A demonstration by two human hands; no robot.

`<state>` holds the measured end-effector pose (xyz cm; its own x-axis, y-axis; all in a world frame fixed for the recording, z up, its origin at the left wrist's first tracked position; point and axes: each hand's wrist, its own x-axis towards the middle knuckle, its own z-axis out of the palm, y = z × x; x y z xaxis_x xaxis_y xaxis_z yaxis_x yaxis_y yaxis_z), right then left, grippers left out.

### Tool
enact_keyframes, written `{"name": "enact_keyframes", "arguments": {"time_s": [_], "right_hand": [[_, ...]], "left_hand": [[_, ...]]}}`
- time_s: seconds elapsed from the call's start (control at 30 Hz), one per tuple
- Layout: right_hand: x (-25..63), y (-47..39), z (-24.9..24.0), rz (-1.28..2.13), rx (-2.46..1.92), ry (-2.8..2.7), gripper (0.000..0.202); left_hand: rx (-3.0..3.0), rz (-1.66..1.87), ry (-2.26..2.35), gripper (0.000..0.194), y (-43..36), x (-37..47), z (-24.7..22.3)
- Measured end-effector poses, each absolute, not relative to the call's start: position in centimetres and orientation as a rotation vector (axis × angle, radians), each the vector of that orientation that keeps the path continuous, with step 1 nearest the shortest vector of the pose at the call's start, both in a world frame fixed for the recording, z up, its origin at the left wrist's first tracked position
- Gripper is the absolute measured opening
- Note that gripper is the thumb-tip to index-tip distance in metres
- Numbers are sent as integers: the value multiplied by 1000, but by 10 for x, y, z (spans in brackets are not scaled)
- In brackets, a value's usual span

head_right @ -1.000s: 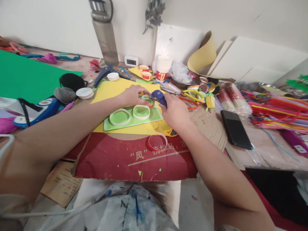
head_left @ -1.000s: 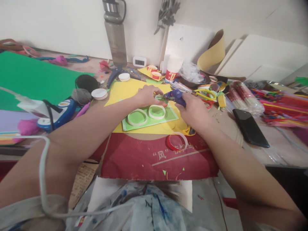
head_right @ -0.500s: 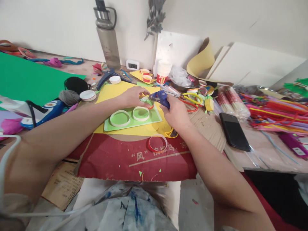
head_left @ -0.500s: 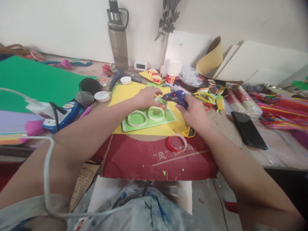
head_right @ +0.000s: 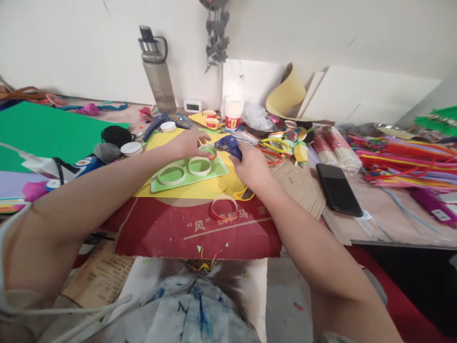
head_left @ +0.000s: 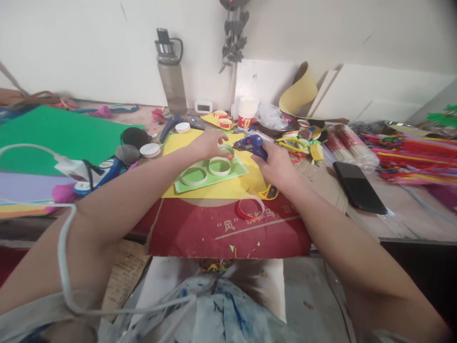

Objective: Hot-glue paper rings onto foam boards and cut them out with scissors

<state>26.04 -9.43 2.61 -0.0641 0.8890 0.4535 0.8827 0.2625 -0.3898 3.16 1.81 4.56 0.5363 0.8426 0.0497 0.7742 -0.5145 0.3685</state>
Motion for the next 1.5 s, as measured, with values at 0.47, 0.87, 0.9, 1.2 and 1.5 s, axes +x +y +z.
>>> {"name": "enact_keyframes", "arguments": {"time_s": [0.47, 0.87, 0.9, 1.2, 1.5], "right_hand": [[267, -97, 38, 85, -1598, -1917, 22], [256, -95, 60, -41, -1647, -2032, 23], [254, -93, 67, -65, -1652, -2063, 23], [246, -72, 68, -33, -1710, -2167, 28], [259, -71, 40, -5, -1591, -2147, 23]], "left_hand": [[2342, 429, 1437, 95, 13, 32, 38], [2264, 508, 1298, 78, 2, 33, 39], [2246, 517, 1297, 79, 4, 31, 38], [2176, 540, 1323, 79, 4, 28, 33], [2219, 530, 1339, 77, -1, 28, 35]]}}
